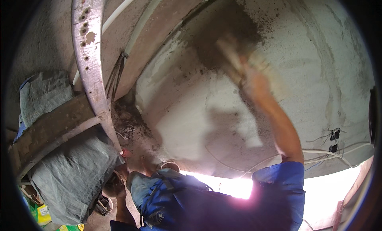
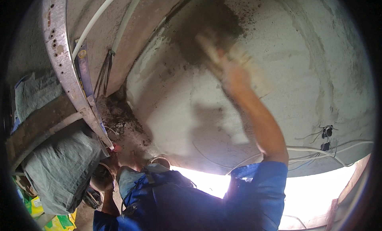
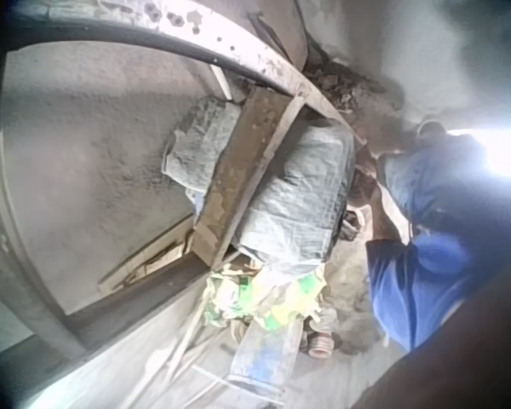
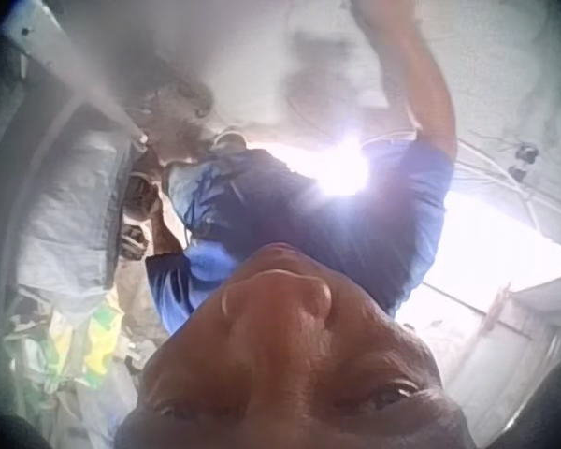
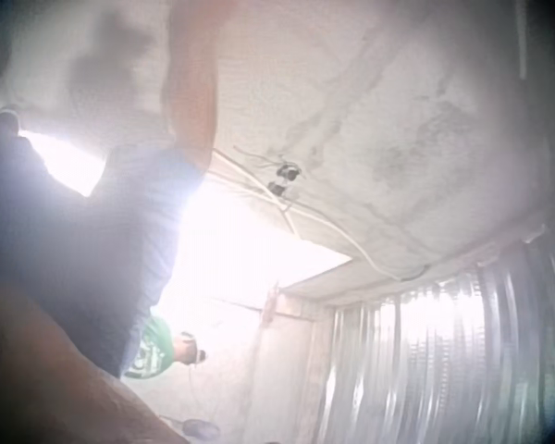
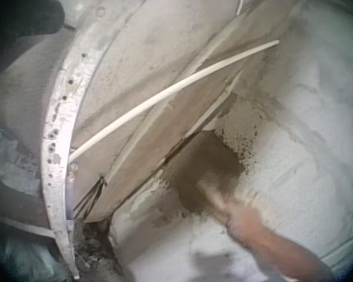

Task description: The person scoops wet plaster from a bucket using a trowel and applies it to a vertical wall surface. They repeatedly smooth the applied plaster with a larger flat tool to create an even finish.

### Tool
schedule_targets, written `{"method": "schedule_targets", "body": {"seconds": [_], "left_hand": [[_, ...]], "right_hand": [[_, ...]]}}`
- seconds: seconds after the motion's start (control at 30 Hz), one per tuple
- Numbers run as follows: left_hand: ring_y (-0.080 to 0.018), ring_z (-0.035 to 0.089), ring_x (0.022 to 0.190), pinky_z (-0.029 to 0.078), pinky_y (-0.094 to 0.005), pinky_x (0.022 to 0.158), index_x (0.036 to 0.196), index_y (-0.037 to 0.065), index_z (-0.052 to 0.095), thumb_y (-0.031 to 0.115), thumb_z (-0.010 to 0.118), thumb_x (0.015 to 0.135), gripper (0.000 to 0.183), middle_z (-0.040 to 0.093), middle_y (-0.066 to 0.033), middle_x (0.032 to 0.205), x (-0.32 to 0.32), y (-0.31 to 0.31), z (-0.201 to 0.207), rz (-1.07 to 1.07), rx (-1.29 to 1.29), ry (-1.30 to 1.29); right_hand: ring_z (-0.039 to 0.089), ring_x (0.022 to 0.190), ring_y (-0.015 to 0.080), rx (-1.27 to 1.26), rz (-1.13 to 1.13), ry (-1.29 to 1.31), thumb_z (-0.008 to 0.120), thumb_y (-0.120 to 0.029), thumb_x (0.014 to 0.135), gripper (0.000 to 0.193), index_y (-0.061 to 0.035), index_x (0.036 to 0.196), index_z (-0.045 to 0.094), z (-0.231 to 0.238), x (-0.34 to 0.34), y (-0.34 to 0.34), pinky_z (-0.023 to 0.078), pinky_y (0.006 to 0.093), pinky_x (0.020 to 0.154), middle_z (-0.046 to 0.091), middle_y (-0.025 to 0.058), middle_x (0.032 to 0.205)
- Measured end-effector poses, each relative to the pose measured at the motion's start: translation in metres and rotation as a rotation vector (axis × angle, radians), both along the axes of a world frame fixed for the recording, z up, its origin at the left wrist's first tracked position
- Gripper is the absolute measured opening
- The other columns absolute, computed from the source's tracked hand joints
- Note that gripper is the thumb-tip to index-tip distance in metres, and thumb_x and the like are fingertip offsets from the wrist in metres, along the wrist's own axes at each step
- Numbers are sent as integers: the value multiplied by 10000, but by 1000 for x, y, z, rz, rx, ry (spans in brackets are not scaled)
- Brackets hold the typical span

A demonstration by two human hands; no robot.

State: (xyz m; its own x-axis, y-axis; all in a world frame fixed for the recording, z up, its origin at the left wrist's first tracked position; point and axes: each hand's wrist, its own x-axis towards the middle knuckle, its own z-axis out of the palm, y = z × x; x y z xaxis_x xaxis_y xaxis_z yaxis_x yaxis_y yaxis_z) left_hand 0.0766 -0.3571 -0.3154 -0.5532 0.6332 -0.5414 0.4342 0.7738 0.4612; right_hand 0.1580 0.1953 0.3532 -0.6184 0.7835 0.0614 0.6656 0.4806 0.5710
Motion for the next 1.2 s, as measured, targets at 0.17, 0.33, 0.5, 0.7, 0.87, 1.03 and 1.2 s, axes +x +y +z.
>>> {"method": "schedule_targets", "body": {"seconds": [0.17, 0.33, 0.5, 0.7, 0.87, 1.03, 1.2], "left_hand": [[-308, 399, 1427, 299, -404, 1186, 1485, 63, 402, 198, 404, 984, 519, 347, -197, 1571, 0, -2, -2, -24, 1, 23], [-298, 360, 1466, 266, -395, 1214, 1525, 63, 358, 198, 386, 988, 555, 298, -188, 1618, -3, -13, -7, -55, -14, 52], [-287, 322, 1505, 233, -385, 1243, 1566, 62, 314, 198, 368, 992, 592, 248, -179, 1664, 6, -16, -23, -168, 34, 91], [-327, 551, 1300, 446, -439, 1078, 1344, 72, 571, 190, 437, 963, 421, 550, -201, 1428, 10, -3, 5, -359, 305, 447], [-350, 691, 1018, 563, -478, 842, 1046, 87, 699, 176, 499, 929, 249, 716, -186, 1093, 23, -22, -22, -307, 7, 25], [-375, 670, 737, 537, -510, 667, 841, 84, 674, 180, 567, 911, 160, 692, -157, 793, 26, -36, -37, -320, 198, 294], [-385, 665, 887, 538, -487, 749, 983, 66, 683, 219, 556, 945, 202, 696, -184, 950, 4, -25, -14, -1, 25, -69]], "right_hand": [[680, 979, 406, -324, -8, -176, 415, -42, 962, 669, -170, 1607, 292, -107, 36, 13, 553, 502, 844, 681, 257, 1085], [688, 966, 413, -249, 60, -107, 411, -64, 977, 629, -138, 1595, 319, -114, 15, 39, 550, 519, 830, 694, 245, 1057], [663, 1068, 419, -107, 109, -6, 385, -146, 1028, 559, -171, 1584, 334, -46, -32, 71, 515, 512, 916, 680, 251, 1161], [635, 1152, 432, -12, -70, -6, 382, -207, 1043, 533, -268, 1571, 342, 7, -54, 63, 495, 498, 977, 655, 250, 1259], [632, 1147, 441, 23, -105, 2, 507, -180, 981, 660, -289, 1595, 293, 21, -51, 77, 496, 498, 977, 665, 239, 1238], [646, 1103, 445, 147, 51, 78, 561, -131, 935, 666, -266, 1558, 368, 21, -51, 67, 509, 512, 944, 686, 235, 1151], [651, 1072, 450, 110, -22, 101, 598, -144, 921, 670, -263, 1544, 381, 48, -55, 59, 511, 530, 916, 683, 239, 1141]]}}
